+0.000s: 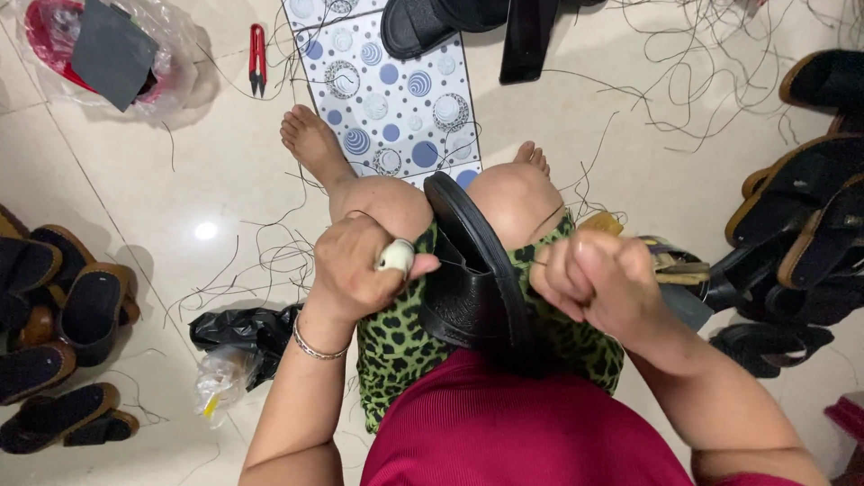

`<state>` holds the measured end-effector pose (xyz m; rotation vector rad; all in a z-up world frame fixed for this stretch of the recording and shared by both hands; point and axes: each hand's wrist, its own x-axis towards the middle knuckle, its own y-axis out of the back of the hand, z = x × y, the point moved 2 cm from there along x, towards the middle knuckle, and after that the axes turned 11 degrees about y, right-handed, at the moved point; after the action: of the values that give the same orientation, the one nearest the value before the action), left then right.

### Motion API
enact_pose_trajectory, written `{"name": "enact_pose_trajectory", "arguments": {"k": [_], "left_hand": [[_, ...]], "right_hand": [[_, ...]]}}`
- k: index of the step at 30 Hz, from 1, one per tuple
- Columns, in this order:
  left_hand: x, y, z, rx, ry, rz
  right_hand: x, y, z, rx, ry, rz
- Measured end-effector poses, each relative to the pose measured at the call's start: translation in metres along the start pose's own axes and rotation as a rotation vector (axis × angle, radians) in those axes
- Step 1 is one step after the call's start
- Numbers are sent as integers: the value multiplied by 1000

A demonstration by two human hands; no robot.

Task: Hand-stitching the upper strap of a black sandal using a needle and thread.

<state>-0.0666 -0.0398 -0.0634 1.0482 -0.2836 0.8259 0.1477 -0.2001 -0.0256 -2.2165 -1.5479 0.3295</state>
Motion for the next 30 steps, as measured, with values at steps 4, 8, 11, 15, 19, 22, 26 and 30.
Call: {"name": "enact_pose_trajectory", "arguments": {"k": [4,8,11,15,19,22,26,30], "left_hand": [[-10,21,-6,-39,278,-176],[-78,74,-39,-1185,957,-426],[-83,92,-55,-809,1466,-262],[-86,96,-56,749,1060,-439],[-16,74,-27,41,1144,-154],[24,41,-7,-429,803,-138],[65,8,13,-573,471,-453],[79,-4,13,-613,313,-624]], "right_hand": [[1,31,-34,-151,8,-77],[15,60,-75,-921,-370,205],[9,58,-88,-1273,-185,-40],[-7,36,-82,-1281,-18,-462],[9,-4,-88,-1237,-190,-635],[13,-9,-83,-1251,-164,-713],[19,-11,-79,-1260,-269,-798],[21,-12,-82,-1383,-362,-883]]}}
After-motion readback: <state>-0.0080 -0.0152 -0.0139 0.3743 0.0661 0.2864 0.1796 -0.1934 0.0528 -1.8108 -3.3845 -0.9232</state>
